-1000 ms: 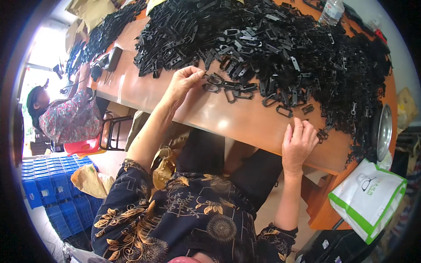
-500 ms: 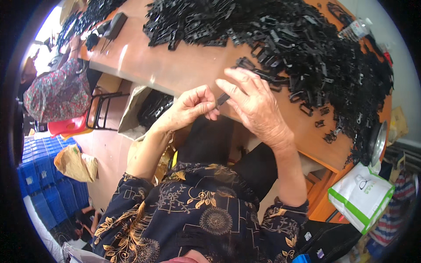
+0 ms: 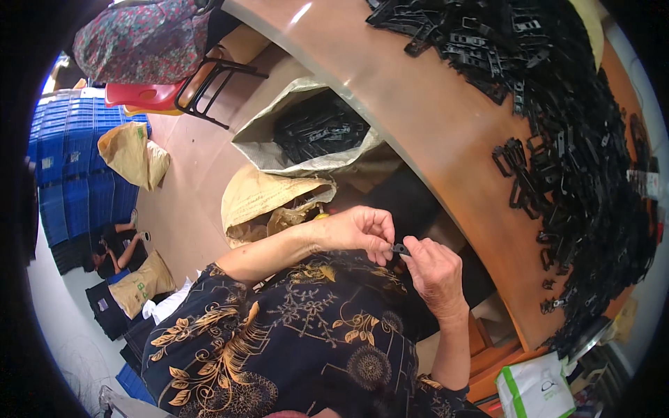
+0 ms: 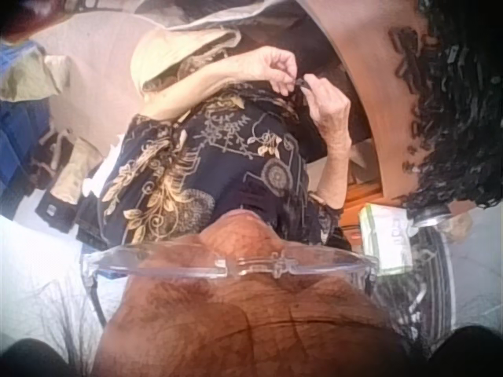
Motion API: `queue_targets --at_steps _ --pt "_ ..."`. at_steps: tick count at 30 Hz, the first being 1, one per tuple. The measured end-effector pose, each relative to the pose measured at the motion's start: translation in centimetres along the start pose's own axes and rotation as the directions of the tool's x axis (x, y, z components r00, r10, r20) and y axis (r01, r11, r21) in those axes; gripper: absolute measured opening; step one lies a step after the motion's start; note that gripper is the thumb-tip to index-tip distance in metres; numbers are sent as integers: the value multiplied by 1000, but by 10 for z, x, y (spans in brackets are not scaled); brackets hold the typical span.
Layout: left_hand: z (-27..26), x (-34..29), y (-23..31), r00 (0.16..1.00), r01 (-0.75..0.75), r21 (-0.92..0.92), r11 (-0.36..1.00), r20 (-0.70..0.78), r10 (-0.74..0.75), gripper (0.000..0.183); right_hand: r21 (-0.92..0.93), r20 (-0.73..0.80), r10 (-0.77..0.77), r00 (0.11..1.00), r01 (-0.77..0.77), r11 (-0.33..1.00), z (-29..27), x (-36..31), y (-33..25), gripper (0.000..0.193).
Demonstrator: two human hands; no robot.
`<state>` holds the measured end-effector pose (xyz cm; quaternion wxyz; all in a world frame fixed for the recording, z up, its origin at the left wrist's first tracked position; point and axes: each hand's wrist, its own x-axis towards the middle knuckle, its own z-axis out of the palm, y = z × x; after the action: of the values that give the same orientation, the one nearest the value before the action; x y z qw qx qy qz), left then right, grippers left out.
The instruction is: The person assembles plastic components by hand, picking up pieces from the table, snapping them together, and placing the assembled parts into a bag below the desk.
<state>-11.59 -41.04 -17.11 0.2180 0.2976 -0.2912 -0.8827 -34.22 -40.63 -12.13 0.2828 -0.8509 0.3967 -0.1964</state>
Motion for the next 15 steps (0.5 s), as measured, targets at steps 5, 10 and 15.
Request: queue_targets --at_steps 5,10,15 --pt "-7 -10 -11 999 32 6 999 -25 -32 7 -45 8 -32 999 33 998 13 7 -5 28" --pt "3 -14 -19 963 -75 130 989 -249 106 6 -92 -21 -28 999 26 995 25 4 -5 24" --pt "11 -16 -16 796 -43 824 565 -314 518 9 -7 -137 207 969 -210 978 50 14 -17 15"
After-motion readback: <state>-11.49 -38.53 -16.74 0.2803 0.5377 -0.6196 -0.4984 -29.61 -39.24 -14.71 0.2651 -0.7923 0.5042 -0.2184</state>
